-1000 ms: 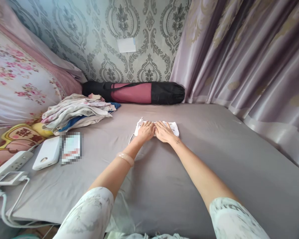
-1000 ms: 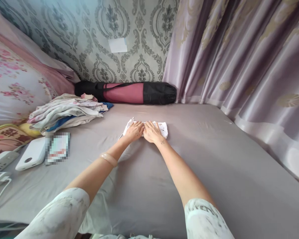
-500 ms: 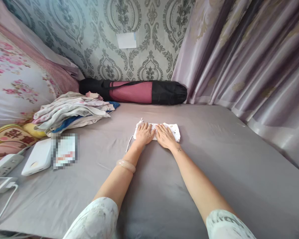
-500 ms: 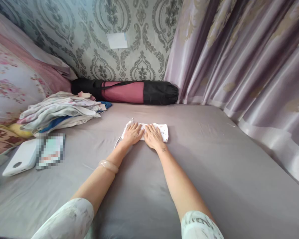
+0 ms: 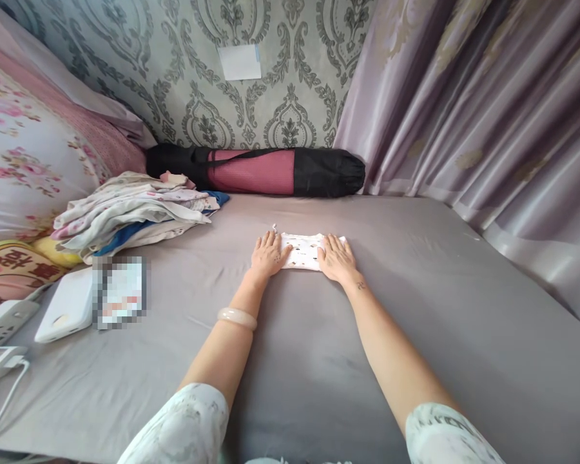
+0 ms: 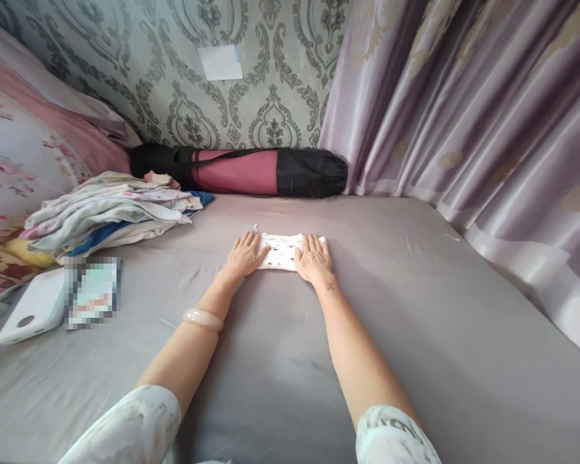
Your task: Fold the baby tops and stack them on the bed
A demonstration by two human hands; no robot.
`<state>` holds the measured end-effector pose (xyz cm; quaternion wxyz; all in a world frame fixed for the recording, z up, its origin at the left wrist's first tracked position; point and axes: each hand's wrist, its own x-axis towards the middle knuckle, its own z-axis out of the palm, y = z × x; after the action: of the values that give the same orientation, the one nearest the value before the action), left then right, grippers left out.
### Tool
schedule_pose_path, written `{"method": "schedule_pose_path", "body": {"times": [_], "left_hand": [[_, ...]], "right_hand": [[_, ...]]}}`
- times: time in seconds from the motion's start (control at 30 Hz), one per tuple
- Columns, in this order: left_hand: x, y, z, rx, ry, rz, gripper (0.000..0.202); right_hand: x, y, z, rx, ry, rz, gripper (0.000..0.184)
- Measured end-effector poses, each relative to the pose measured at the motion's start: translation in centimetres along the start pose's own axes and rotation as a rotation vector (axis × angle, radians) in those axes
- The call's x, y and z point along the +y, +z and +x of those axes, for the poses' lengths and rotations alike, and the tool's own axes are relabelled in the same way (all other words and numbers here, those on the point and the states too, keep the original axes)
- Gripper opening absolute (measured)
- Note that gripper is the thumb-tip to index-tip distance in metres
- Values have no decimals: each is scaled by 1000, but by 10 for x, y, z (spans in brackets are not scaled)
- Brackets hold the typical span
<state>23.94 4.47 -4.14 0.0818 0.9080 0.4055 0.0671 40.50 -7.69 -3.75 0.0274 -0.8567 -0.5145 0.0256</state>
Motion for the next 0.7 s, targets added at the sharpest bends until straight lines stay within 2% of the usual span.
{"method": "schedule_pose_path", "body": {"times": [0.27,0.43,0.5,0.63,0.7], "left_hand": [[-16,2,0,-15,-39,-41,65],[-14,-1,-1,-35,-50,-42,64],[-9,-5,-2,5,-46,-18,63],[3,-13,-4,157,29,40,61],[7,-12,-5,153,59,56,60]], "right_hand": [[14,-3,-4,-27,53,-9,61],[12,-5,-4,-27,48,9,61],[10,-9,-6,-16,44,18,61],[4,-15,-8,81,2,14,61],[2,-13,-9,77,2,10,61]]}}
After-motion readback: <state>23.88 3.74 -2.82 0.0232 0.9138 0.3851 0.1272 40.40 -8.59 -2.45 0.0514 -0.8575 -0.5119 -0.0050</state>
